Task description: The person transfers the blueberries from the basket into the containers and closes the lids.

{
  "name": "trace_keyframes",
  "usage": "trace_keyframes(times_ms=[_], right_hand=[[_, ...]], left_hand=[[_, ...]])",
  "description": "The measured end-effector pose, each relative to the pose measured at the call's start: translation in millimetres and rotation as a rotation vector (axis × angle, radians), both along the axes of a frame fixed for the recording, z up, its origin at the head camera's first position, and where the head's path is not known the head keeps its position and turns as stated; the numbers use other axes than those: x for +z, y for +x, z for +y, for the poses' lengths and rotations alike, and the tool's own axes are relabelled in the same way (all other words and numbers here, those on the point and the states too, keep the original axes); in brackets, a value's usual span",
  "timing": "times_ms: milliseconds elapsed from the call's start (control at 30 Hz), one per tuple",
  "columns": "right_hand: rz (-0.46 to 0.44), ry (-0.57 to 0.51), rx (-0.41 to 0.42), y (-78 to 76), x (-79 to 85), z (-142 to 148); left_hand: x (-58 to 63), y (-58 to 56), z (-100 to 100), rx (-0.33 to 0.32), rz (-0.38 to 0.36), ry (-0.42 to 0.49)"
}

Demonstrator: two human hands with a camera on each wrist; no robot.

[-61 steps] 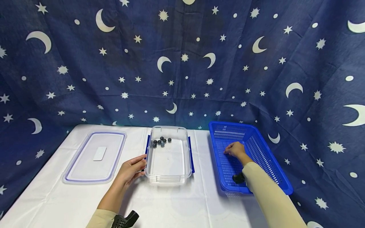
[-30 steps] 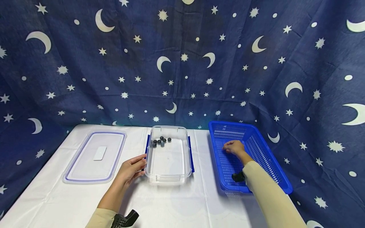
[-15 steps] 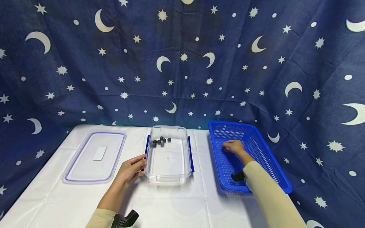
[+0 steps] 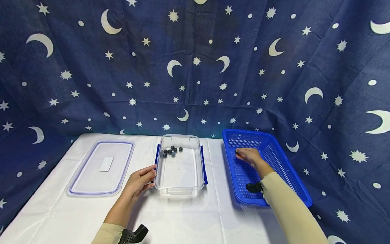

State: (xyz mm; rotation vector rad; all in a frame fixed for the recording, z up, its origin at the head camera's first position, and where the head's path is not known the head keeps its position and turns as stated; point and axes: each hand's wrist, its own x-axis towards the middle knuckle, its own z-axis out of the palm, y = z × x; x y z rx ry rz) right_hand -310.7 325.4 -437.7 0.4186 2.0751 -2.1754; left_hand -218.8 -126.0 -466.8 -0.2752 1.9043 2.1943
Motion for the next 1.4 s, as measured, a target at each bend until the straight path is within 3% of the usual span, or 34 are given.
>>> trace_keyframes(times_ms=[367,733,1133,1400], right_hand=[[-0.016,-0.136,0.053,-4.1,27.0,-4.5],[-0.029,-0.141,0.113,-16.6,53.7,-17.5],[-0.058,-0.029,0.148,-27.9,77.0,-47.7],[-0.034,0.038,0.162,-36.8,76.0,-79.1]], left_hand=[[1.1,1.1,-0.3,-0.005,0.003,0.003],[2.1,0.3,0.2,-0.002,-0.001,0.01],[3.2,0.4,-0.2,-0.009,0.007,0.008],[2.1,1.5,-0.4,0.001,0.0,0.017]])
